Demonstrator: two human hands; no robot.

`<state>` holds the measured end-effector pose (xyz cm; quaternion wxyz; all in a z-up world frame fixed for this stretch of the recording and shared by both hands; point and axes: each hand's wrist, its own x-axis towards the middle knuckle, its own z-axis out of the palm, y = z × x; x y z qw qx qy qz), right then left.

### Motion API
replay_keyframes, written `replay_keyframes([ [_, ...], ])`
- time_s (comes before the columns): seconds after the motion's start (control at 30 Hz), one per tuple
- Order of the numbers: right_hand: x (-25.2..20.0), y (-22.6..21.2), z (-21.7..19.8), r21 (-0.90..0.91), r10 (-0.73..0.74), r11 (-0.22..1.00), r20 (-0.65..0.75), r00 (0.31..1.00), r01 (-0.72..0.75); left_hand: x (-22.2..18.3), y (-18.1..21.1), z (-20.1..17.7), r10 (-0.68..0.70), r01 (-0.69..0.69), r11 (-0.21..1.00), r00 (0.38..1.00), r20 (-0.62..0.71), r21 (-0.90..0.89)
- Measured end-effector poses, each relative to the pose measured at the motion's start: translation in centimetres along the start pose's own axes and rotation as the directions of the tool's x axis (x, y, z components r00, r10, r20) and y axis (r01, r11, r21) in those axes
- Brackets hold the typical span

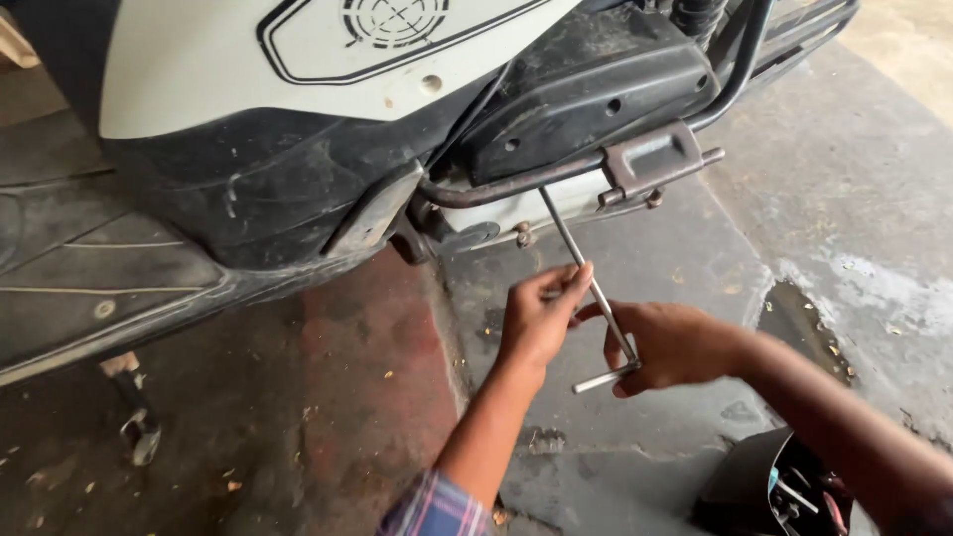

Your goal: The person crouches beside a white scooter and uses a T-handle socket wrench to loosen and unscrew bolts from the footboard and side panel area. They reposition the wrench on successive bolts, set the tool down, and finish by hand-tightening or checking a bolt near the panel edge.

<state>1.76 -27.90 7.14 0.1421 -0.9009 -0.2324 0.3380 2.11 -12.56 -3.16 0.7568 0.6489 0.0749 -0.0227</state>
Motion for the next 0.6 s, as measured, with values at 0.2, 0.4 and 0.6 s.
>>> replay_keyframes([
  [0.2, 2.7, 5.8, -0.9, 0.682, -0.414, 0.707, 0.181, 0.892, 0.189, 2.6, 0.1, -0.3, -0.030, 0.032, 0.999, 0.994, 0.106, -0.017],
  [0.4, 1.9, 5.9, -1.9, 0.718, -0.137, 0.697, 0.141, 0.981, -0.006, 1.7, 0.7, 0.9, -0.062, 0.065, 0.997, 0.995, 0.076, -0.033],
  [0.6, 2.3, 7.2, -1.4, 0.665, -0.052, 0.747, 0.021, 0.998, 0.024, 0.3, 3.2, 3.0, -0.126, 0.125, 0.990, 0.992, -0.013, -0.062],
])
